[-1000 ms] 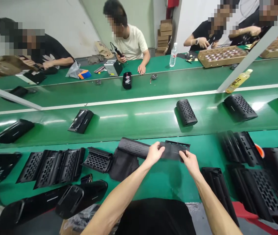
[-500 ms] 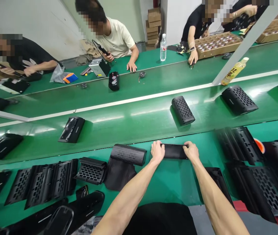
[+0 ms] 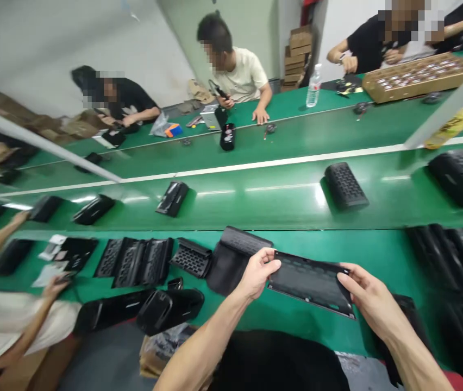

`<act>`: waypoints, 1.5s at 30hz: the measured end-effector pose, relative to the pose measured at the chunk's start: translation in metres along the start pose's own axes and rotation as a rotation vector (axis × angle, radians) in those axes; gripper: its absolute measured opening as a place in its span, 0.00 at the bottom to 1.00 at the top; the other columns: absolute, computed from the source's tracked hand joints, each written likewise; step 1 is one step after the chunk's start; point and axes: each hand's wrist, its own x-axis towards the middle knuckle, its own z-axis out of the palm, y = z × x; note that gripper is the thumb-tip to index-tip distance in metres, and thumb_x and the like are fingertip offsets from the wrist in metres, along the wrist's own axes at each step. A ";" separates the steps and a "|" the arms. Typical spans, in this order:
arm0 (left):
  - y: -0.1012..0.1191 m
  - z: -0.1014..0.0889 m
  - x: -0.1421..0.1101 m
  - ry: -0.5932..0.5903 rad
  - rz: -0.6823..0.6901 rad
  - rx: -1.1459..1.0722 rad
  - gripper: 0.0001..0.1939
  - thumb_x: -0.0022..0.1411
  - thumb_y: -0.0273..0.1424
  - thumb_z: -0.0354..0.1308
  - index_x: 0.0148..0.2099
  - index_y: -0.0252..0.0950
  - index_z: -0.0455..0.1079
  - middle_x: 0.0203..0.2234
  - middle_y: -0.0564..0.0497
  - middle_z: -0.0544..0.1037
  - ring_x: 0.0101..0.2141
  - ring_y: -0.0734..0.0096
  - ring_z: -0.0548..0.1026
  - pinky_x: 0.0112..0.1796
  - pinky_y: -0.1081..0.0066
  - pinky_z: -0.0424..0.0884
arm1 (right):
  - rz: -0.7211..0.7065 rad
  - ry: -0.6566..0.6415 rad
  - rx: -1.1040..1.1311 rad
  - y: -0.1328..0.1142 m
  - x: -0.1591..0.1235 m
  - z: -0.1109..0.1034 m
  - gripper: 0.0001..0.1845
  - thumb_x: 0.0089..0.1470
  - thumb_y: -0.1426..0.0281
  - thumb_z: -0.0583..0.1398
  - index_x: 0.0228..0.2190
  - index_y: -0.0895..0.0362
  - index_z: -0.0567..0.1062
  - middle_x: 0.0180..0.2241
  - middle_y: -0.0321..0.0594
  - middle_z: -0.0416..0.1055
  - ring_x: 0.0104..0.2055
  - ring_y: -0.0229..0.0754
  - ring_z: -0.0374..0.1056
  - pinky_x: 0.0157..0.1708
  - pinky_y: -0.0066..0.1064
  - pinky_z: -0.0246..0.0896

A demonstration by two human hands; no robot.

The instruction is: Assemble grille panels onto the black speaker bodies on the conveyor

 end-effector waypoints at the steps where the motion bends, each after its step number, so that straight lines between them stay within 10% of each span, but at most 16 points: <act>1: 0.001 -0.006 -0.012 0.009 -0.008 -0.068 0.26 0.49 0.42 0.77 0.46 0.34 0.76 0.36 0.51 0.77 0.29 0.76 0.71 0.30 0.75 0.69 | 0.009 -0.002 0.004 0.006 -0.005 0.007 0.30 0.43 0.52 0.77 0.46 0.48 0.81 0.36 0.42 0.81 0.33 0.51 0.75 0.29 0.39 0.73; 12: 0.010 -0.051 -0.094 0.074 -0.001 -0.288 0.18 0.56 0.37 0.75 0.47 0.37 0.79 0.36 0.49 0.81 0.37 0.70 0.78 0.45 0.69 0.74 | -0.029 -0.138 0.052 0.008 -0.059 0.074 0.24 0.44 0.50 0.76 0.38 0.51 0.82 0.31 0.40 0.78 0.28 0.44 0.71 0.26 0.34 0.68; 23: 0.008 -0.050 -0.110 0.161 -0.001 -0.284 0.21 0.52 0.41 0.78 0.42 0.35 0.77 0.33 0.51 0.80 0.35 0.71 0.75 0.40 0.71 0.71 | -0.038 -0.189 0.148 0.017 -0.080 0.075 0.24 0.46 0.58 0.78 0.45 0.49 0.84 0.43 0.40 0.81 0.40 0.45 0.73 0.39 0.33 0.70; 45: 0.002 -0.054 -0.115 0.152 0.030 -0.270 0.21 0.51 0.39 0.78 0.43 0.35 0.79 0.35 0.51 0.80 0.35 0.71 0.76 0.40 0.72 0.72 | -0.038 -0.129 0.221 0.026 -0.088 0.078 0.23 0.45 0.58 0.79 0.42 0.52 0.85 0.30 0.35 0.72 0.32 0.39 0.67 0.30 0.26 0.67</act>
